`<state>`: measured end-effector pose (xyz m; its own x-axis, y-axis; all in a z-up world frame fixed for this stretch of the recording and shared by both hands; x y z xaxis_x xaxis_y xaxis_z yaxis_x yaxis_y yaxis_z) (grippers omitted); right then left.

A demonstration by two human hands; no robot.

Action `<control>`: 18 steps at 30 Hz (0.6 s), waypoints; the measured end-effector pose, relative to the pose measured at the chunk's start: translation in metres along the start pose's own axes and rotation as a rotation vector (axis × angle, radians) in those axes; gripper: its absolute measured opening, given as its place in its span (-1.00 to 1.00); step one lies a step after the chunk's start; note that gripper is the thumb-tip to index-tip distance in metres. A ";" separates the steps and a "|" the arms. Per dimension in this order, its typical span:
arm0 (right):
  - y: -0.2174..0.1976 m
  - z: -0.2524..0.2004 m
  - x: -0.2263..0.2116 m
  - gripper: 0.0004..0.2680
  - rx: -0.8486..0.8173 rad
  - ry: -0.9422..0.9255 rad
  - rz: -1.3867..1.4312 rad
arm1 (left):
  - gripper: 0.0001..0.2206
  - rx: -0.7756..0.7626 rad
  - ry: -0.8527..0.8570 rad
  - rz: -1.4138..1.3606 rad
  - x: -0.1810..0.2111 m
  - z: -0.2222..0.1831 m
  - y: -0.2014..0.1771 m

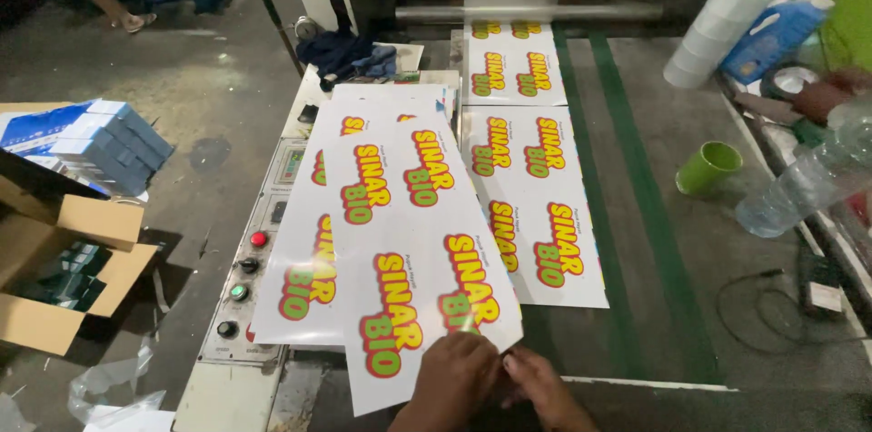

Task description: The person collects printed sticker sheets from a conveyor belt and stacks them on a nearby table. The person uses both hands to align and place the sheets into a growing pile.

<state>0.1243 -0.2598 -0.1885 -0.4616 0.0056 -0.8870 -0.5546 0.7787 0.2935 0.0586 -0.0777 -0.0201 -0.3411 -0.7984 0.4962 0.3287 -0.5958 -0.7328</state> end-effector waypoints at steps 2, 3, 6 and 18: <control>0.003 0.002 -0.002 -0.61 0.010 -0.015 0.044 | -0.89 -0.041 0.019 0.017 0.000 -0.002 0.006; 0.003 0.002 -0.005 -0.64 0.052 0.015 0.035 | -0.86 -0.047 0.065 -0.014 0.001 -0.001 0.006; -0.022 0.013 0.021 -0.67 0.117 0.032 0.039 | -0.79 -0.094 0.141 -0.066 -0.005 -0.004 0.002; -0.165 0.002 0.091 -0.69 0.618 0.133 0.111 | -0.68 -0.030 -0.168 0.192 -0.101 -0.012 -0.085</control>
<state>0.1750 -0.3866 -0.3183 -0.5976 0.0602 -0.7995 -0.0156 0.9961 0.0867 0.0549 0.0542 -0.0137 -0.1229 -0.9013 0.4155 0.3458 -0.4313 -0.8333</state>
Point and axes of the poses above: each hand's wrist, its own z-axis towards the middle knuckle, its own y-axis out of the palm, x = y × z, the point moved 4 cm from there along z, towards the middle knuckle
